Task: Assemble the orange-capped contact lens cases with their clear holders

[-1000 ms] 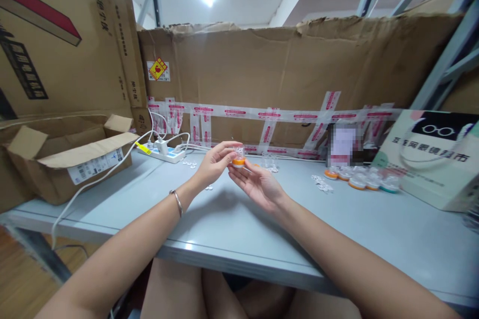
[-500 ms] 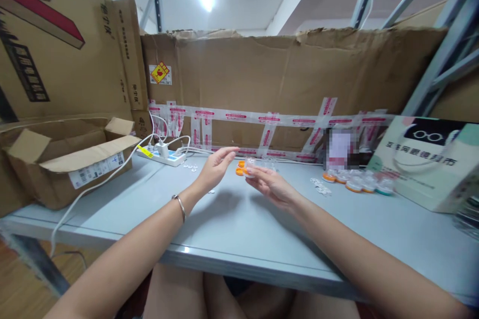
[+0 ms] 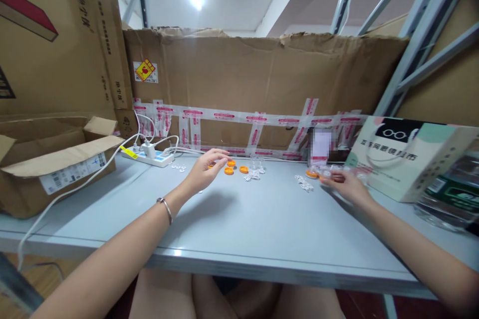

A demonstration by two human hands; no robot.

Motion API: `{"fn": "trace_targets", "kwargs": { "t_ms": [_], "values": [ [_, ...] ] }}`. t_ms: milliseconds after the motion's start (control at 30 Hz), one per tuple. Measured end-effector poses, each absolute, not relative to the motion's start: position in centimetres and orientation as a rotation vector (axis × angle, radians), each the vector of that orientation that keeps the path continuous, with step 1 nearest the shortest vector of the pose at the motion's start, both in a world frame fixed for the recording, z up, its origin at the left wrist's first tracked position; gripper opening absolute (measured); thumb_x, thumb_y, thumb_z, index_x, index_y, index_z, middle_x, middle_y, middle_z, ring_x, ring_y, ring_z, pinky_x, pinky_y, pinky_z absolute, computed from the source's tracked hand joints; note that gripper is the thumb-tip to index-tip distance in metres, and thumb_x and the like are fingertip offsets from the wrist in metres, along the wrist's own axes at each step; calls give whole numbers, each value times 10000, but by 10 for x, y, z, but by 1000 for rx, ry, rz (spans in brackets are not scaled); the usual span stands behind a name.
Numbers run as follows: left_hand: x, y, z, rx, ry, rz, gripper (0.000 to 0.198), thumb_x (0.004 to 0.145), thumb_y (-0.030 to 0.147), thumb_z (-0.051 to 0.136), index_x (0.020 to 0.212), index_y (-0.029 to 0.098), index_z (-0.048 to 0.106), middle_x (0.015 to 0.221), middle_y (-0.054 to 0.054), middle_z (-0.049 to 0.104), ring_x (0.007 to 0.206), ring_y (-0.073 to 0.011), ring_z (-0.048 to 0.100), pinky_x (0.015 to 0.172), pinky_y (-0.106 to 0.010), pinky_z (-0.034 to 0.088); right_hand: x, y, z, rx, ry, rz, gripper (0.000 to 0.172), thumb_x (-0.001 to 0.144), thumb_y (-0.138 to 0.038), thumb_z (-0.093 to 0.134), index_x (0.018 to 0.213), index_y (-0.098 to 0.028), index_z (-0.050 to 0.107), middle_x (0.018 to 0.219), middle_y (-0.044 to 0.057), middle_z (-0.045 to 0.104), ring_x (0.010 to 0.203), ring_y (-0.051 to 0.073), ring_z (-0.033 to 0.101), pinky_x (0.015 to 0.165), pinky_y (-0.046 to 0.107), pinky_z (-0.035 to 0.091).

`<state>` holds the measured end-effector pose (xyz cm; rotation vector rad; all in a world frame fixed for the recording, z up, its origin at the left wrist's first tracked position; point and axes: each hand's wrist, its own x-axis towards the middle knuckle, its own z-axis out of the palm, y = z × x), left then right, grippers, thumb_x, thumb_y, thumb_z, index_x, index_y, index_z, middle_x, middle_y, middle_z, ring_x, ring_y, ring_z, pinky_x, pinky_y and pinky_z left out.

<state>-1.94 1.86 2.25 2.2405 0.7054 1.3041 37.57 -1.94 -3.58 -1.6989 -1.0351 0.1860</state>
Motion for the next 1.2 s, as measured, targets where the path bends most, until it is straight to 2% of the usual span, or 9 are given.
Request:
{"fn": "trace_targets", "kwargs": {
  "t_ms": [200, 433, 533, 633, 700, 800, 967, 1200],
  "values": [
    [-19, 17, 22, 2307, 692, 1294, 234, 824, 314, 477, 829, 164, 657, 996, -105, 604, 938, -181, 565, 714, -264, 466, 375, -9, -41, -1968, -1130, 41, 287, 523, -309, 695, 610, -228, 434, 684, 72, 572, 688, 264, 548, 670, 402, 393],
    [-25, 18, 31, 2286, 686, 1349, 235, 814, 326, 486, 826, 160, 652, 967, -94, 620, 920, -180, 570, 730, -268, 465, 360, -28, -22, -2032, -1129, -15, 331, 608, -386, 627, 819, -211, 443, 892, 140, 601, 803, 240, 572, 669, 325, 398],
    [-36, 23, 41, 2167, 795, 1528, 246, 808, 330, 487, 850, 147, 646, 931, -80, 637, 902, -171, 572, 798, -271, 443, 341, -41, -5, -1975, -1163, -94, 277, 675, -379, 567, 856, -191, 473, 905, 113, 610, 762, 225, 580, 645, 318, 404],
    [-52, 35, 48, 2031, 1006, 1627, 307, 808, 354, 459, 887, 119, 641, 904, -84, 657, 852, -174, 585, 755, -258, 447, 306, -48, 14, -1789, -1371, 28, 200, 724, -377, 518, 809, -196, 527, 817, 61, 627, 672, 180, 577, 614, 289, 414],
    [-63, 44, 50, 2057, 1239, 1524, 337, 813, 361, 427, 907, 115, 638, 896, -81, 664, 831, -176, 591, 721, -247, 447, 275, -46, 25, -1622, -1616, 143, 213, 753, -396, 484, 808, -198, 539, 771, 44, 622, 667, 167, 571, 621, 278, 417],
    [-79, 59, 44, 2279, 1701, 1085, 288, 806, 287, 414, 918, 153, 643, 919, -57, 665, 846, -172, 590, 724, -230, 432, 228, -32, 32, -1431, -1917, 217, 232, 774, -409, 461, 804, -197, 549, 749, 33, 620, 677, 159, 550, 611, 268, 408],
    [-99, 80, 22, 2298, 1964, 652, 161, 591, 57, 534, 634, 134, 670, 700, -84, 668, 730, -207, 607, 686, -245, 424, 177, -2, 12, -1274, -2148, 311, 208, 791, -327, 439, 764, -177, 580, 735, 28, 627, 653, 136, 533, 609, 254, 397],
    [-102, 100, -2, 2250, 2066, 506, 106, 610, 164, 579, 649, 121, 668, 653, -99, 651, 701, -226, 608, 653, -262, 435, 187, 10, -20, -1293, -2084, 427, 215, 780, -335, 451, 729, -168, 578, 703, 30, 621, 640, 140, 541, 617, 263, 413]
  ]
}}
